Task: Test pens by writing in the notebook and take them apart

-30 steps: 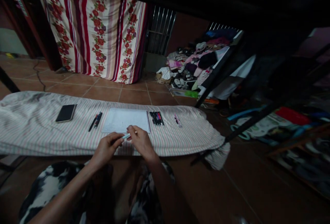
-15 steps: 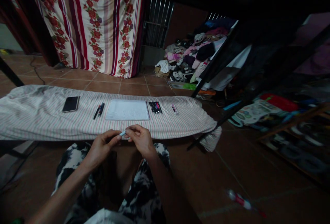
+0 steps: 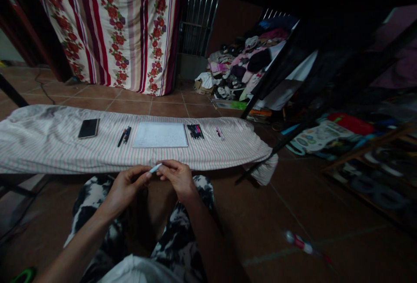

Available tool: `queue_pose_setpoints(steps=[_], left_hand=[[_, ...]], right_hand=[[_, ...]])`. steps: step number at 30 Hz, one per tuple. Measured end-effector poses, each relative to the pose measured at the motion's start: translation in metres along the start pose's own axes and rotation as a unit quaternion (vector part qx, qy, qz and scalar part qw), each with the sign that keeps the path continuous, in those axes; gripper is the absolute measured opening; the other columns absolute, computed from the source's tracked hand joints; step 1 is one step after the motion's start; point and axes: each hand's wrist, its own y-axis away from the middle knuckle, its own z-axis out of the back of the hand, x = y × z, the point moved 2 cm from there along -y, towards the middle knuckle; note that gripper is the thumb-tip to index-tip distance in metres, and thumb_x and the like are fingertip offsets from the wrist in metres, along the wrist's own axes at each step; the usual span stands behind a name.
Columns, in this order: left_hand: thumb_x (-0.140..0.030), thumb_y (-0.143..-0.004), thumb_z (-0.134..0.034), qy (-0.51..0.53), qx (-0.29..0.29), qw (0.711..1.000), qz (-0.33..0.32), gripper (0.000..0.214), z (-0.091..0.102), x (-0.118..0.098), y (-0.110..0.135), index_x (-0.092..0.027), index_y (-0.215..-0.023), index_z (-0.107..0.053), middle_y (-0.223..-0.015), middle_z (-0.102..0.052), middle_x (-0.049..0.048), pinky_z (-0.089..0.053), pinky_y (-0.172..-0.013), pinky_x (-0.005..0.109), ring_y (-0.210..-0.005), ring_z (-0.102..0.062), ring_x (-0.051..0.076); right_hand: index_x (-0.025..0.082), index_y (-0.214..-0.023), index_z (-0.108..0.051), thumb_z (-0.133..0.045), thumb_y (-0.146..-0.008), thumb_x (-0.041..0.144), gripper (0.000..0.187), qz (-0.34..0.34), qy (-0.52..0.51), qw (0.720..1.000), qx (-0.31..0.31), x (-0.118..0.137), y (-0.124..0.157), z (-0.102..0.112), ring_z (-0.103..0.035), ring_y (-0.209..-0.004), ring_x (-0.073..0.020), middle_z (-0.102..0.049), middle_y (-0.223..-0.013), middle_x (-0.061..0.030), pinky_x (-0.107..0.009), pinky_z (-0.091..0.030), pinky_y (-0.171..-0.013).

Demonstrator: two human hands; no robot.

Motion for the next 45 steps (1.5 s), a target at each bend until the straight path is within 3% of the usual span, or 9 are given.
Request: queue_pose_setpoints(steps=[4,9,18,24,32,38,45], left_hand=[[-0.031,-0.073,-0.059,0.011,-0.001,1.000,0.010,0.021,0.001,0.000,0.001,-0.016,-0.083,-0.069,-0.072,-0.065,0.0034,-0.044,-0.062,0.026,-0.066,-0.056,0.016],[-0.031,-0.070,-0.062,0.082,0.023,0.995,0.056,0.023,0.001,-0.001,0.003,-0.014,-0.083,-0.069,-0.072,-0.066,0.0032,-0.043,-0.058,0.024,-0.060,-0.054,0.013],[-0.029,-0.069,-0.063,0.079,0.004,0.996,0.046,0.021,0.003,-0.002,0.004,-0.014,-0.082,-0.069,-0.067,-0.064,0.0021,-0.041,-0.058,0.022,-0.061,-0.053,0.013],[-0.032,-0.069,-0.063,0.100,0.017,0.993,0.062,0.024,0.005,-0.005,0.005,-0.013,-0.082,-0.069,-0.066,-0.064,0.0021,-0.041,-0.056,0.022,-0.059,-0.053,0.012],[-0.031,-0.068,-0.064,0.086,-0.010,0.995,0.048,0.022,0.002,-0.001,0.004,-0.013,-0.081,-0.068,-0.070,-0.065,0.0027,-0.042,-0.058,0.022,-0.062,-0.054,0.013],[-0.032,-0.069,-0.063,0.085,0.006,0.995,0.056,0.025,0.003,-0.001,0.005,-0.012,-0.083,-0.067,-0.073,-0.065,0.0037,-0.042,-0.060,0.023,-0.063,-0.053,0.013],[-0.032,-0.069,-0.062,0.069,0.002,0.996,0.052,0.023,0.000,0.000,0.004,-0.013,-0.081,-0.067,-0.069,-0.064,0.0031,-0.040,-0.060,0.024,-0.063,-0.053,0.014]], right_hand=[[0.018,-0.072,-0.066,-0.077,-0.057,0.033,0.024,-0.004,-0.033,0.999,-0.028,-0.003,0.002,-0.005,-0.059,-0.057,-0.0112,-0.065,-0.065,0.0004,-0.024,-0.048,-0.057],[0.020,-0.091,-0.068,-0.074,-0.062,0.030,0.031,0.009,-0.047,0.999,0.016,-0.003,0.004,-0.008,-0.059,-0.060,-0.0093,-0.065,-0.069,0.0011,-0.020,-0.047,-0.056],[0.018,-0.073,-0.069,-0.077,-0.060,0.029,0.019,0.014,-0.063,0.998,-0.005,-0.008,0.002,-0.011,-0.058,-0.054,-0.0073,-0.066,-0.063,0.0017,-0.017,-0.046,-0.052],[0.018,-0.086,-0.071,-0.074,-0.064,0.031,0.026,0.008,-0.066,0.998,0.018,-0.006,0.005,-0.011,-0.061,-0.060,-0.0086,-0.068,-0.067,-0.0006,-0.017,-0.047,-0.054],[0.016,-0.071,-0.067,-0.078,-0.056,0.030,0.023,0.020,-0.098,0.994,-0.050,-0.008,0.004,-0.017,-0.061,-0.055,-0.0091,-0.068,-0.064,-0.0002,-0.017,-0.046,-0.048],[0.018,-0.089,-0.069,-0.075,-0.061,0.033,0.032,0.004,-0.095,0.995,-0.012,-0.006,0.006,-0.014,-0.063,-0.059,-0.0096,-0.069,-0.067,-0.0005,-0.017,-0.047,-0.050],[0.015,-0.073,-0.070,-0.076,-0.060,0.032,0.023,0.008,-0.062,0.997,-0.044,-0.008,0.005,-0.011,-0.063,-0.056,-0.0111,-0.069,-0.062,-0.0023,-0.018,-0.047,-0.047]])
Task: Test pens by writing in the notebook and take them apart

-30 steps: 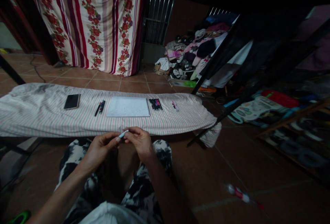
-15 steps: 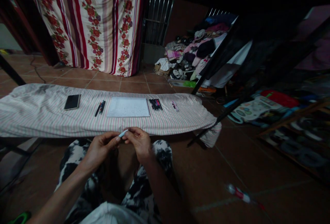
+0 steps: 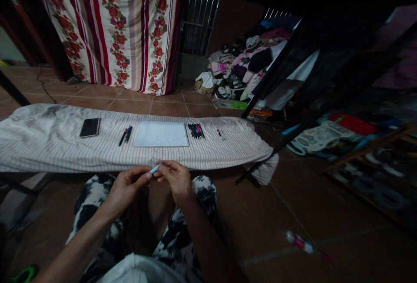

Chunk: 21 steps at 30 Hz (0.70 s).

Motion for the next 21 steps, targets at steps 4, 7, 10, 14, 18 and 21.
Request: queue_pose_setpoints(steps=[4,7,10,14,18,21], left_hand=[[-0.033,-0.069,-0.062,0.004,0.001,1.000,0.004,0.024,-0.0006,0.0020,-0.0002,-0.012,-0.081,-0.066,-0.070,-0.064,0.0036,-0.041,-0.061,0.024,-0.063,-0.053,0.015],[-0.033,-0.070,-0.061,0.005,0.010,1.000,0.005,0.024,0.0008,0.0033,0.0004,-0.013,-0.083,-0.066,-0.068,-0.064,0.0029,-0.040,-0.060,0.024,-0.063,-0.054,0.015],[-0.032,-0.071,-0.060,-0.008,0.019,1.000,0.003,0.023,0.0015,0.0044,0.0007,-0.014,-0.083,-0.066,-0.070,-0.064,0.0027,-0.041,-0.060,0.024,-0.065,-0.055,0.015],[-0.031,-0.071,-0.060,-0.033,-0.009,0.999,-0.012,0.021,0.0012,0.0040,0.0003,-0.015,-0.082,-0.067,-0.076,-0.066,0.0038,-0.043,-0.065,0.025,-0.072,-0.058,0.017],[-0.031,-0.071,-0.061,-0.034,-0.020,0.999,-0.017,0.020,0.0007,0.0033,0.0002,-0.015,-0.081,-0.067,-0.075,-0.067,0.0037,-0.044,-0.066,0.026,-0.072,-0.059,0.017],[-0.031,-0.071,-0.061,-0.033,-0.008,0.999,-0.012,0.020,0.0019,0.0039,0.0004,-0.015,-0.081,-0.068,-0.074,-0.067,0.0038,-0.044,-0.065,0.026,-0.070,-0.059,0.017]], right_hand=[[0.017,-0.076,-0.069,-0.076,-0.060,0.032,0.023,-0.002,-0.029,1.000,0.004,-0.0039,0.0010,-0.0002,-0.063,-0.055,-0.0104,-0.069,-0.064,-0.0009,-0.018,-0.048,-0.048],[0.018,-0.085,-0.070,-0.074,-0.063,0.033,0.027,-0.011,-0.025,0.999,0.018,-0.0035,0.0024,0.0014,-0.065,-0.059,-0.0110,-0.070,-0.071,-0.0024,-0.017,-0.048,-0.048],[0.016,-0.080,-0.070,-0.074,-0.063,0.033,0.024,-0.012,-0.001,1.000,0.019,-0.0022,0.0023,0.0030,-0.066,-0.059,-0.0122,-0.071,-0.071,-0.0038,-0.017,-0.047,-0.046],[0.015,-0.074,-0.068,-0.075,-0.061,0.032,0.022,-0.004,-0.003,1.000,-0.012,-0.0039,0.0012,0.0020,-0.065,-0.057,-0.0128,-0.069,-0.064,-0.0023,-0.016,-0.046,-0.043],[0.015,-0.072,-0.066,-0.076,-0.061,0.032,0.023,0.004,-0.029,0.999,-0.020,-0.0070,0.0018,-0.0003,-0.064,-0.055,-0.0114,-0.068,-0.064,-0.0011,-0.016,-0.048,-0.044],[0.017,-0.086,-0.067,-0.074,-0.063,0.033,0.028,0.000,-0.039,0.999,0.004,-0.0072,0.0028,0.0008,-0.066,-0.058,-0.0120,-0.070,-0.075,-0.0028,-0.018,-0.050,-0.047]])
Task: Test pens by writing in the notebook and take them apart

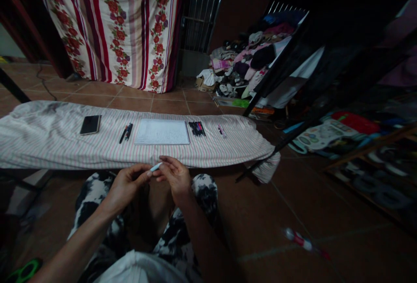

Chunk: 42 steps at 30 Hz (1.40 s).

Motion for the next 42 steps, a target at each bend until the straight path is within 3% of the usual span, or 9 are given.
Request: queue_pose_setpoints(steps=[4,11,17,21,29,35,42], left_hand=[[-0.030,-0.072,-0.060,-0.010,0.013,1.000,-0.002,0.020,0.0016,0.0042,-0.0004,-0.014,-0.082,-0.067,-0.073,-0.066,0.0042,-0.044,-0.066,0.026,-0.071,-0.059,0.017],[-0.032,-0.072,-0.060,-0.039,-0.014,0.999,-0.015,0.020,-0.0002,0.0071,-0.0006,-0.015,-0.082,-0.067,-0.076,-0.067,0.0044,-0.044,-0.067,0.026,-0.072,-0.059,0.018],[-0.032,-0.072,-0.061,-0.025,-0.008,1.000,-0.006,0.021,-0.0017,0.0012,-0.0002,-0.015,-0.081,-0.067,-0.073,-0.066,0.0040,-0.044,-0.063,0.025,-0.068,-0.058,0.017],[-0.032,-0.072,-0.061,-0.024,0.000,1.000,-0.004,0.021,-0.0028,0.0016,-0.0005,-0.015,-0.082,-0.067,-0.074,-0.067,0.0043,-0.044,-0.063,0.025,-0.070,-0.059,0.017],[-0.032,-0.072,-0.062,-0.044,-0.041,0.997,-0.038,0.018,-0.0031,0.0038,0.0006,-0.017,-0.080,-0.068,-0.078,-0.069,0.0032,-0.045,-0.068,0.026,-0.076,-0.061,0.018],[-0.032,-0.071,-0.062,-0.027,-0.028,0.999,-0.015,0.021,-0.0008,0.0035,-0.0008,-0.015,-0.081,-0.068,-0.074,-0.068,0.0034,-0.045,-0.062,0.025,-0.070,-0.060,0.018],[-0.031,-0.072,-0.061,-0.052,-0.032,0.998,-0.026,0.018,-0.0023,0.0016,0.0022,-0.017,-0.082,-0.068,-0.075,-0.068,0.0025,-0.044,-0.061,0.024,-0.069,-0.060,0.017]], right_hand=[[0.017,-0.084,-0.069,-0.072,-0.067,0.033,0.024,0.001,0.032,0.999,0.025,0.0008,0.0000,0.0026,-0.066,-0.061,-0.0128,-0.070,-0.071,-0.0034,-0.019,-0.050,-0.050],[0.015,-0.071,-0.065,-0.076,-0.061,0.033,0.023,0.003,0.018,1.000,-0.024,-0.0038,-0.0021,-0.0006,-0.063,-0.053,-0.0113,-0.067,-0.059,-0.0007,-0.019,-0.049,-0.047],[0.017,-0.087,-0.068,-0.073,-0.065,0.034,0.028,0.009,0.000,1.000,0.005,0.0003,0.0013,0.0005,-0.065,-0.060,-0.0128,-0.070,-0.072,-0.0025,-0.021,-0.051,-0.051],[0.016,-0.082,-0.070,-0.072,-0.067,0.033,0.023,0.015,0.031,0.999,0.008,0.0023,0.0010,0.0043,-0.064,-0.059,-0.0118,-0.069,-0.065,-0.0026,-0.022,-0.051,-0.054],[0.016,-0.073,-0.064,-0.072,-0.066,0.036,0.023,0.032,0.034,0.998,-0.030,-0.0059,-0.0031,0.0025,-0.060,-0.050,-0.0103,-0.066,-0.059,-0.0004,-0.023,-0.050,-0.051],[0.017,-0.089,-0.068,-0.071,-0.068,0.036,0.028,0.015,0.020,1.000,0.006,-0.0016,-0.0004,0.0009,-0.063,-0.058,-0.0111,-0.069,-0.068,-0.0016,-0.023,-0.051,-0.057],[0.017,-0.072,-0.068,-0.074,-0.062,0.034,0.021,0.041,0.060,0.996,-0.044,-0.0040,-0.0030,0.0032,-0.058,-0.056,-0.0108,-0.065,-0.061,0.0001,-0.024,-0.048,-0.056]])
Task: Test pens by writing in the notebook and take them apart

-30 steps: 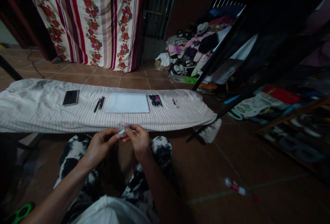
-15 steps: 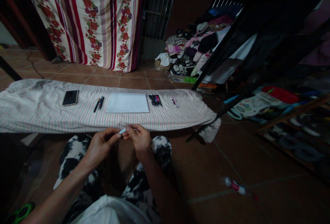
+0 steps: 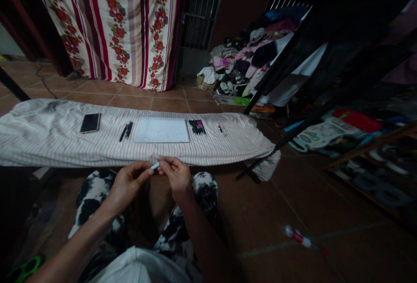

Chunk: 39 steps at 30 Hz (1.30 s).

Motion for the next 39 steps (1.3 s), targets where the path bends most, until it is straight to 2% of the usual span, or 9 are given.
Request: queue_pose_setpoints(steps=[4,9,13,21,25,27,32,39], left_hand=[[-0.032,-0.074,-0.060,-0.015,-0.010,1.000,-0.017,0.018,-0.001,0.002,0.000,-0.018,-0.082,-0.068,-0.079,-0.068,0.0030,-0.045,-0.065,0.025,-0.074,-0.061,0.018],[-0.032,-0.074,-0.059,-0.012,0.000,1.000,-0.011,0.020,0.000,0.006,-0.002,-0.017,-0.083,-0.067,-0.075,-0.067,0.0028,-0.044,-0.063,0.025,-0.069,-0.060,0.017],[-0.031,-0.075,-0.058,-0.035,0.003,0.999,-0.011,0.019,0.000,0.008,-0.001,-0.016,-0.083,-0.067,-0.073,-0.066,0.0025,-0.044,-0.062,0.025,-0.067,-0.059,0.017],[-0.034,-0.077,-0.056,-0.068,-0.006,0.997,-0.036,0.018,-0.003,0.004,0.001,-0.019,-0.079,-0.066,-0.074,-0.065,0.0016,-0.043,-0.065,0.025,-0.070,-0.058,0.017],[-0.034,-0.077,-0.056,-0.054,-0.009,0.998,-0.033,0.019,-0.002,0.008,0.000,-0.018,-0.082,-0.065,-0.077,-0.066,0.0019,-0.044,-0.069,0.026,-0.075,-0.060,0.018],[-0.033,-0.077,-0.056,-0.053,-0.007,0.998,-0.031,0.019,-0.001,0.011,-0.001,-0.018,-0.083,-0.065,-0.077,-0.066,0.0017,-0.044,-0.067,0.026,-0.073,-0.059,0.017],[-0.031,-0.077,-0.055,-0.074,-0.004,0.997,-0.034,0.016,-0.001,0.015,-0.002,-0.019,-0.082,-0.065,-0.076,-0.065,0.0007,-0.044,-0.067,0.027,-0.072,-0.059,0.017],[-0.031,-0.078,-0.054,-0.109,-0.014,0.993,-0.045,0.015,-0.001,0.004,0.002,-0.019,-0.080,-0.063,-0.076,-0.063,0.0007,-0.043,-0.070,0.027,-0.075,-0.058,0.017]], right_hand=[[0.017,-0.069,-0.065,-0.075,-0.061,0.037,0.023,-0.004,-0.016,1.000,-0.020,-0.003,0.001,-0.002,-0.056,-0.052,-0.0104,-0.062,-0.057,0.0011,-0.024,-0.047,-0.054],[0.019,-0.092,-0.068,-0.070,-0.068,0.038,0.030,-0.008,-0.029,0.999,0.035,-0.003,0.002,0.000,-0.060,-0.061,-0.0112,-0.067,-0.071,-0.0017,-0.025,-0.049,-0.061],[0.018,-0.082,-0.070,-0.072,-0.066,0.034,0.023,-0.013,-0.007,0.999,0.042,-0.003,0.001,0.003,-0.058,-0.058,-0.0099,-0.067,-0.067,-0.0009,-0.024,-0.048,-0.059],[0.016,-0.064,-0.063,-0.075,-0.061,0.036,0.024,-0.026,-0.018,0.999,-0.005,-0.005,0.000,-0.001,-0.055,-0.051,-0.0083,-0.062,-0.056,0.0019,-0.021,-0.045,-0.053],[0.019,-0.087,-0.068,-0.067,-0.071,0.039,0.026,-0.011,-0.035,0.998,0.046,-0.005,0.002,0.000,-0.060,-0.062,-0.0105,-0.066,-0.070,-0.0006,-0.023,-0.048,-0.060],[0.020,-0.092,-0.068,-0.068,-0.071,0.037,0.027,-0.012,-0.035,0.998,0.059,-0.005,0.002,0.001,-0.060,-0.065,-0.0109,-0.067,-0.076,-0.0015,-0.023,-0.048,-0.061],[0.018,-0.078,-0.071,-0.072,-0.066,0.034,0.019,-0.015,-0.006,0.999,0.036,-0.006,0.000,0.005,-0.059,-0.063,-0.0099,-0.067,-0.073,-0.0007,-0.023,-0.046,-0.061],[0.017,-0.064,-0.063,-0.074,-0.063,0.036,0.022,-0.005,0.005,1.000,-0.019,-0.010,0.000,0.000,-0.053,-0.053,-0.0077,-0.060,-0.056,0.0032,-0.021,-0.042,-0.055]])
